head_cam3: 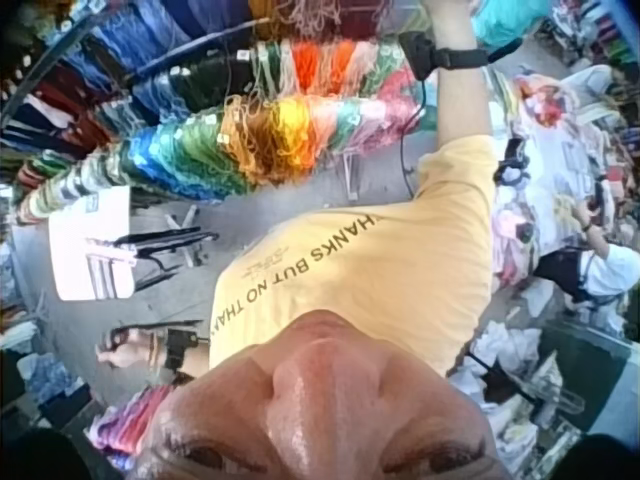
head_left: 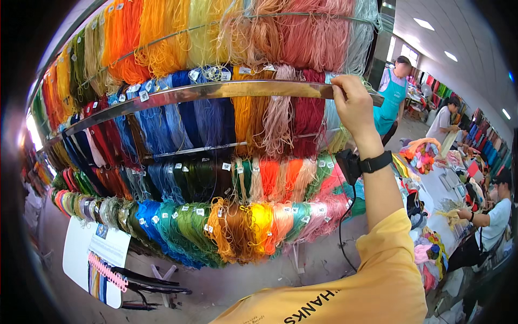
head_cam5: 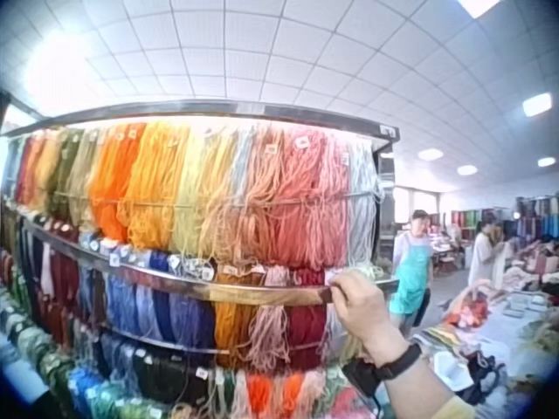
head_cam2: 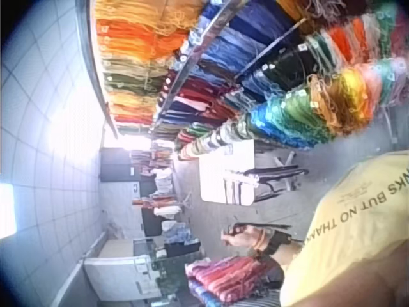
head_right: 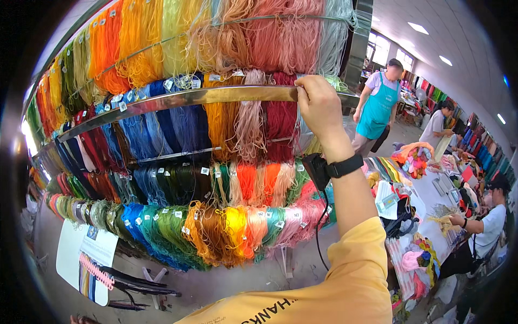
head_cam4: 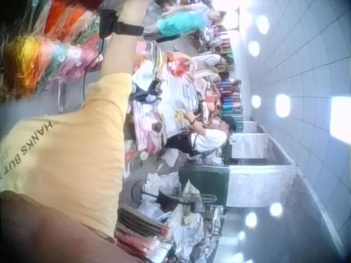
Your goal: The person points at a chart and a thread organizer, then pulls thread from a rack and threads it through the organizer. They continue pulling more threads from the rack, separating the strands by hand, and organizing them into the pink organizer.
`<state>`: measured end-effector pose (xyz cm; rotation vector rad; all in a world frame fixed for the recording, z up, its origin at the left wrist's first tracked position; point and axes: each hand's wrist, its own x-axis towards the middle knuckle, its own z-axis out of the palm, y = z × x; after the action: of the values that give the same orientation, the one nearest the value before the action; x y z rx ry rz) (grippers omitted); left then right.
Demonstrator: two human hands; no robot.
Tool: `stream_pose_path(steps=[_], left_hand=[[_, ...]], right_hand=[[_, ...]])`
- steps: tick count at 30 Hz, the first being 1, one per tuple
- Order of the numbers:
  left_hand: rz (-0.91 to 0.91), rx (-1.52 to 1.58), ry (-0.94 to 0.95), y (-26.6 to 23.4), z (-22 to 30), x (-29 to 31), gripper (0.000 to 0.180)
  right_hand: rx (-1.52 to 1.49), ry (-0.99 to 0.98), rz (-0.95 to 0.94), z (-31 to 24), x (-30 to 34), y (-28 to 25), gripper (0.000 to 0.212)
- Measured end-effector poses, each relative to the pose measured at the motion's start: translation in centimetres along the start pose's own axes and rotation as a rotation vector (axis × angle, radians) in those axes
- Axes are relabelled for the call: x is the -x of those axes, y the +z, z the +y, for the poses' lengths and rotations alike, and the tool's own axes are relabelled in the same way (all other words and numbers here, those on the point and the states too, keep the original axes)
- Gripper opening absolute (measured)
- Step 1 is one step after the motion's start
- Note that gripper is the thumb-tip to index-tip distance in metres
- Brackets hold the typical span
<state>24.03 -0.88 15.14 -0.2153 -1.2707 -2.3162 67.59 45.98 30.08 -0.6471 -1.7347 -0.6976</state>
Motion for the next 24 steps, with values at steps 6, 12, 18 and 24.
stream_pose_path(steps=[6,12,18,24], left_hand=[[-0.536,-0.679,0.241,-0.2,-6.6,3.3,0.009],[-0.934,-0.283,-0.242,7.7,-7.6,10.4,0.013],[-1.478,-0.148,-0.399,19.3,-4.7,18.9,0.015],[-1.619,0.012,-0.457,24.9,-5.8,25.1,0.02]], right_hand=[[0.078,-0.046,0.007,0.6,-0.1,-0.4,0.007],[0.079,-0.073,-0.052,1.5,-0.3,0.0,0.008],[0.141,-0.154,-0.09,1.2,0.7,-0.2,0.016],[0.143,-0.142,-0.129,1.6,1.2,-1.3,0.032]])
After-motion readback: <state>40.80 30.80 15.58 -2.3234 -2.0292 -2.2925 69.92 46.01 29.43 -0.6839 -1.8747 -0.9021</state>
